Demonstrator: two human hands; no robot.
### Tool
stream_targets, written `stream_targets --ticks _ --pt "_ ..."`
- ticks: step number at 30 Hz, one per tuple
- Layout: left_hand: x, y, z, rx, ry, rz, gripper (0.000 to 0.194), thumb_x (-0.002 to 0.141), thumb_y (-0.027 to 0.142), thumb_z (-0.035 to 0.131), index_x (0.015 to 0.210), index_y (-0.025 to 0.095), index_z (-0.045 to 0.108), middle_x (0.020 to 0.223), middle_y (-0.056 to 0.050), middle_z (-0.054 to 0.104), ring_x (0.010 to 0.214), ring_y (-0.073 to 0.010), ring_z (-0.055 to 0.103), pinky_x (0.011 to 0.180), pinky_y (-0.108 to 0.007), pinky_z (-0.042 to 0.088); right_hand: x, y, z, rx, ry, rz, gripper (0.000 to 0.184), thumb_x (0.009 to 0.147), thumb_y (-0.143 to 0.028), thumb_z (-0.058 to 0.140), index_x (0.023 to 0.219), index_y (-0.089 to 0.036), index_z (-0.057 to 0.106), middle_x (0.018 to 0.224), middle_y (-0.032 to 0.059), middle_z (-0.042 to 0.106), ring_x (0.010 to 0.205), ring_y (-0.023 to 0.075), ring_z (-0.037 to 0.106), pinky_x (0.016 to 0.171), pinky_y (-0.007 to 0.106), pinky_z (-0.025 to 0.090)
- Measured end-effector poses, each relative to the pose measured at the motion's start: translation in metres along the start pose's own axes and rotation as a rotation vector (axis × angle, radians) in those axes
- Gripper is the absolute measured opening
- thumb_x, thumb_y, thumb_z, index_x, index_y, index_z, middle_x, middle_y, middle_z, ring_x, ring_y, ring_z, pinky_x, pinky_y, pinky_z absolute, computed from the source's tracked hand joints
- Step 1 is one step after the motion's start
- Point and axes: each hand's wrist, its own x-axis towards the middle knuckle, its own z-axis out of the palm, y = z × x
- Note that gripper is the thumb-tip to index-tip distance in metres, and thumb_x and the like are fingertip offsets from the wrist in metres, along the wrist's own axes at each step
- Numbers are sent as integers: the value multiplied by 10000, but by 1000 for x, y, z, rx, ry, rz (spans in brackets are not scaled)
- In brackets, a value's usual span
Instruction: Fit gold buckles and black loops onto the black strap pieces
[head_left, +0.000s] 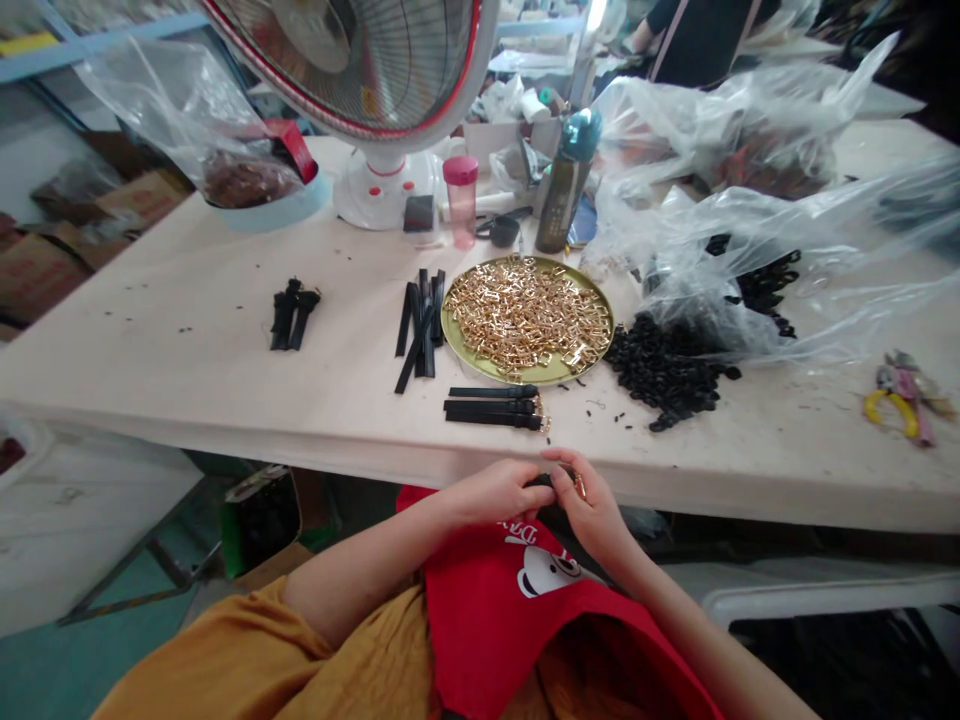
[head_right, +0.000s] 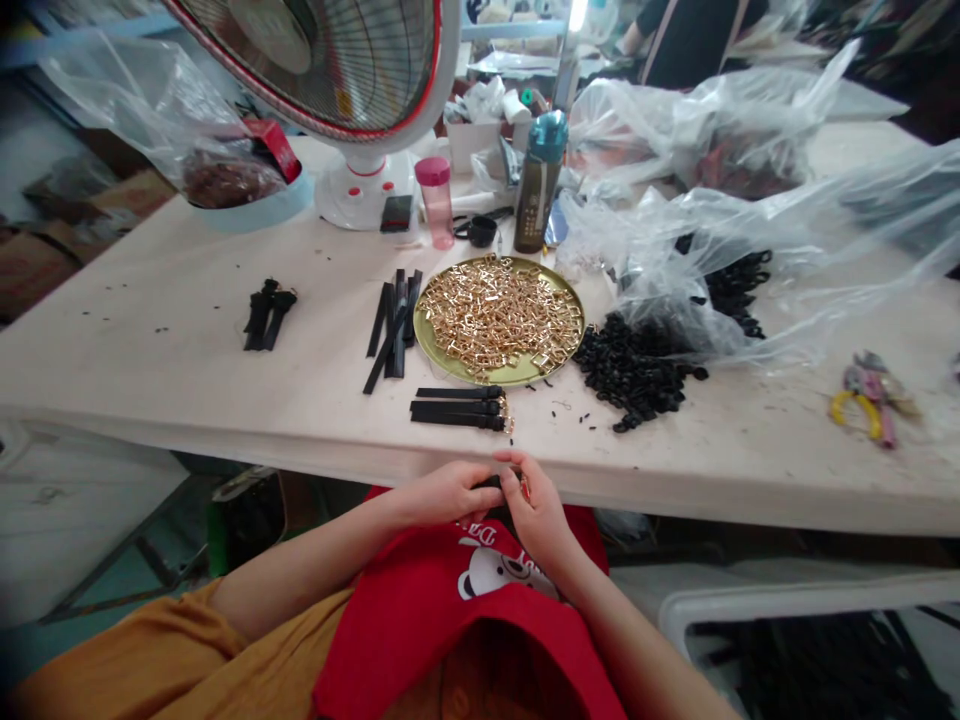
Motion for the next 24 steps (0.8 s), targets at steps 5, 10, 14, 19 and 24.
stream_targets --ticks 5,10,14,19,24 --pt "-8 4 -27 -6 -31 -46 310 831 390 375 656 159 486 555 23 499 468 -89 452 473 -201 345 14 -8 3 -69 -2 -1 369 892 -420 322 1094 -156 481 699 28 553 623 162 524 598 284 432" --pt "-9 12 -47 202 49 46 362 860 282 333 543 152 451 529 6 508 488 -89 467 510 -197 349 34 -12 14 -107 -36 -149 306 895 -388 326 1035 -183 505 1004 84 602 942 194 563 817 314 440" --pt "1 1 -65 380 172 58 331 857 329 372 657 152 567 651 -16 617 595 -123 539 537 -214 347 62 -13 18 -179 -19 -155 348 893 -429 304 1048 -177 487 915 82 629 834 199 601 707 312 477" --pt "18 -20 -106 743 466 11 415 852 487 366 840 168 631 858 -84 656 772 -207 582 621 -277 377 104 -5 21 -576 98 -122 395 871 -498 303 981 -184 516 753 71 630 643 246 601 566 354 434" --pt "20 -41 -168 781 829 -140 319 847 434 436 905 170 604 949 -89 615 915 -197 548 785 -287 382 118 17 27 -492 195 -114 420 864 -509 340 1082 -176 475 693 33 584 609 214 571 571 334 418"
